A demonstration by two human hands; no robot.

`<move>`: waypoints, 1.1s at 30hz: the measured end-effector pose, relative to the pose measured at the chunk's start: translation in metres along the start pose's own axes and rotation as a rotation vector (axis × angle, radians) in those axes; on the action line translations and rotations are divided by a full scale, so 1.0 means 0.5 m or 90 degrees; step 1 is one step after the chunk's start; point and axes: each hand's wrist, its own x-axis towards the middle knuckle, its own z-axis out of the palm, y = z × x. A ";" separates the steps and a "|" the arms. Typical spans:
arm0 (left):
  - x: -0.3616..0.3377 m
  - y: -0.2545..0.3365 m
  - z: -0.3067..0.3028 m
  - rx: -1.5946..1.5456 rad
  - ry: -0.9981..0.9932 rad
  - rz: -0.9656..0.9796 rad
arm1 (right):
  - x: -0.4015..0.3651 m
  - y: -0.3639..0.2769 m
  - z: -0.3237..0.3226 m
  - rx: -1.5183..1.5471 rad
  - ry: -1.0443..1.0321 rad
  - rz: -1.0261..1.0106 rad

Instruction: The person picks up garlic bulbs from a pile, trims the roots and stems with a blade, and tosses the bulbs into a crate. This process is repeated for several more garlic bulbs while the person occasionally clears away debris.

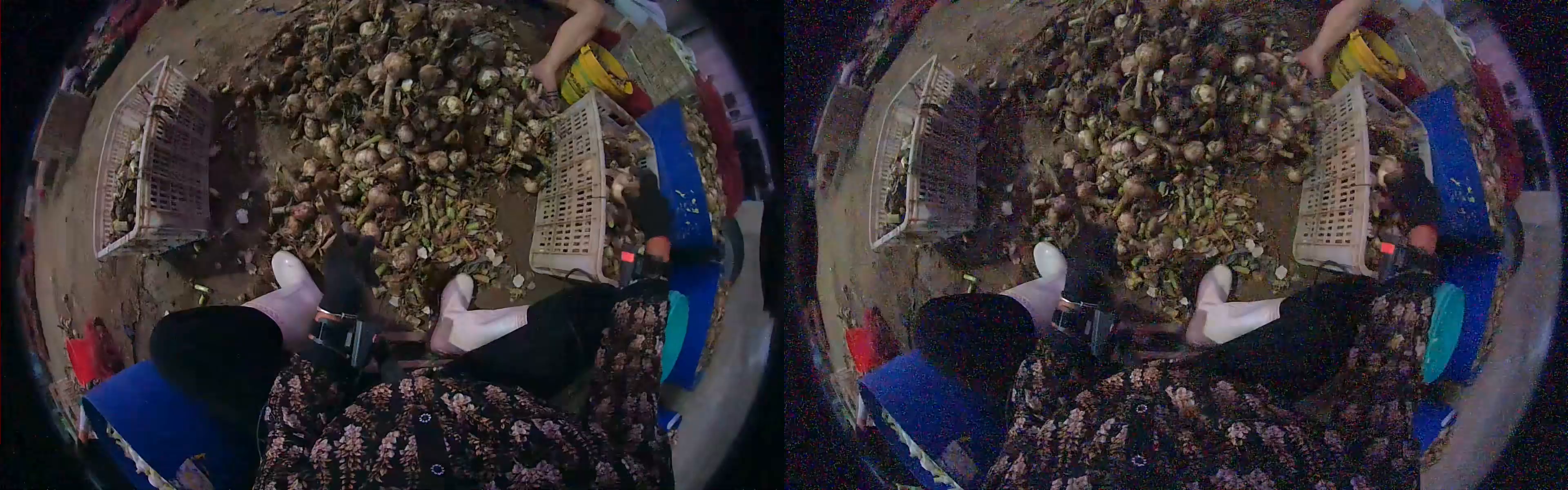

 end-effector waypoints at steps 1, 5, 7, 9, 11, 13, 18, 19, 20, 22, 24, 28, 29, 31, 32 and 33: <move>0.007 0.008 -0.003 -0.024 0.018 -0.007 | 0.005 -0.067 0.016 0.011 -0.054 0.024; 0.029 0.011 -0.015 -0.077 0.045 -0.001 | -0.067 -0.278 0.286 0.202 -0.202 -0.273; 0.057 -0.023 -0.047 -0.062 0.037 0.010 | -0.155 -0.471 0.414 0.357 -0.363 -0.361; 0.035 0.009 -0.036 -0.135 0.075 -0.003 | -0.251 -0.605 0.472 0.439 -0.257 -0.418; 0.029 0.024 -0.034 -0.121 0.094 -0.033 | -0.298 -0.686 0.474 0.362 -0.250 -0.373; 0.032 0.029 -0.041 -0.021 0.093 -0.083 | -0.317 -0.720 0.483 0.169 -0.342 -0.353; 0.040 0.007 -0.053 -0.058 0.056 -0.029 | -0.332 -0.674 0.558 0.392 -0.244 -0.333; 0.037 0.012 -0.045 -0.045 0.051 -0.031 | -0.311 -0.674 0.520 0.425 -0.248 -0.324; 0.034 0.017 -0.037 -0.032 0.046 -0.033 | -0.287 -0.669 0.481 0.458 -0.251 -0.316; 0.023 0.021 -0.023 -0.011 0.040 -0.028 | -0.239 -0.655 0.421 0.560 -0.341 -0.249; 0.023 0.009 -0.014 0.043 -0.003 0.056 | -0.180 -0.645 0.348 0.622 -0.552 -0.114; 0.066 -0.070 -0.032 0.576 -0.098 0.633 | -0.151 -0.603 0.262 0.678 -0.470 -0.060; 0.059 -0.079 -0.030 0.550 -0.153 0.514 | -0.148 -0.600 0.238 0.709 -0.456 -0.050; 0.019 -0.058 -0.006 0.450 -0.236 0.348 | -0.147 -0.597 0.203 0.771 -0.429 -0.031; -0.002 -0.048 0.010 0.378 -0.261 0.299 | -0.154 -0.597 0.183 0.801 -0.396 -0.067; -0.027 -0.038 0.037 0.265 -0.266 0.321 | -0.165 -0.603 0.163 0.832 -0.363 -0.105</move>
